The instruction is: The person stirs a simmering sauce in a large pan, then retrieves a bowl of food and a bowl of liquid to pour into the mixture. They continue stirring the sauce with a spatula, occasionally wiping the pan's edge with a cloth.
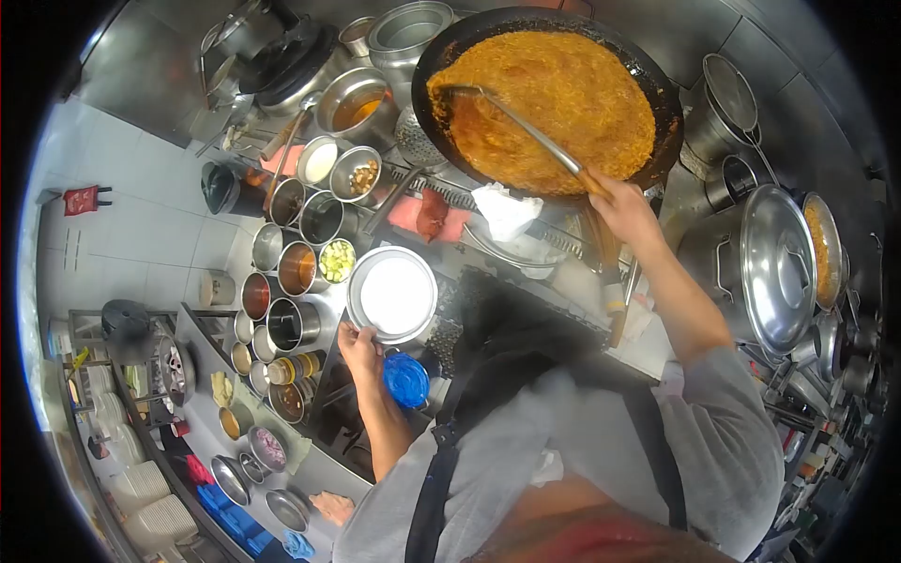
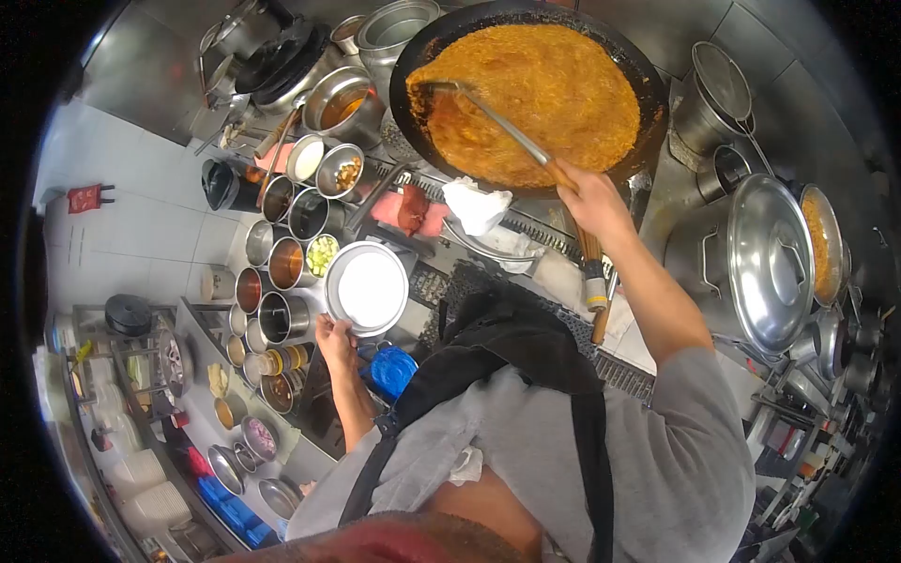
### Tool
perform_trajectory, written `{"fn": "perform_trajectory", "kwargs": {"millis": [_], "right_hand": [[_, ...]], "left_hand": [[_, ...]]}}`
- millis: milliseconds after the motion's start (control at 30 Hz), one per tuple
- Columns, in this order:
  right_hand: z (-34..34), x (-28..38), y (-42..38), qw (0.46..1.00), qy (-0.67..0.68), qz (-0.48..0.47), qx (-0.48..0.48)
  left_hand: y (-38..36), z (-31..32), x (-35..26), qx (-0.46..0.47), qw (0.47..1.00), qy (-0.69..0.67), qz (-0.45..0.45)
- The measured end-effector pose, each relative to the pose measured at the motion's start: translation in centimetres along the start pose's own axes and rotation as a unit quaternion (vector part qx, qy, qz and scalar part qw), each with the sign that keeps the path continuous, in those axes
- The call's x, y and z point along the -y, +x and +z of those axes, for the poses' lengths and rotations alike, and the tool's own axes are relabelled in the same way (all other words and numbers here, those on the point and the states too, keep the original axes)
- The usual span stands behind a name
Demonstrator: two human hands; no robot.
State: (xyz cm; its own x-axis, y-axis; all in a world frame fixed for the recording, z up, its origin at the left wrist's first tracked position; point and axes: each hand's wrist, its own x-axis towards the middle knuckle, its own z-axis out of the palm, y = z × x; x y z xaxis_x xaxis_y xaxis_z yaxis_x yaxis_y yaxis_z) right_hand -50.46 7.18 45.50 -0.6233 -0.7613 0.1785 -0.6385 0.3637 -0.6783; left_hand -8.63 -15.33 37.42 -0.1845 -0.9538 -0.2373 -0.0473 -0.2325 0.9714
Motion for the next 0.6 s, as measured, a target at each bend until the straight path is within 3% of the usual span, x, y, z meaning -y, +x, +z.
{"fn": "perform_trajectory", "kwargs": {"millis": [267,600], "right_hand": [[1.8,-2.6,10.5,0.988,-0.114,0.086,-0.063],[-7.4,-6.9,7.3,0.954,-0.254,0.122,-0.099]], "left_hand": [[-1.1,0.0,-0.5,-0.014,1.0,-0.008,-0.007],[2.8,2.2,-0.7,0.035,0.998,-0.041,0.007]]}}
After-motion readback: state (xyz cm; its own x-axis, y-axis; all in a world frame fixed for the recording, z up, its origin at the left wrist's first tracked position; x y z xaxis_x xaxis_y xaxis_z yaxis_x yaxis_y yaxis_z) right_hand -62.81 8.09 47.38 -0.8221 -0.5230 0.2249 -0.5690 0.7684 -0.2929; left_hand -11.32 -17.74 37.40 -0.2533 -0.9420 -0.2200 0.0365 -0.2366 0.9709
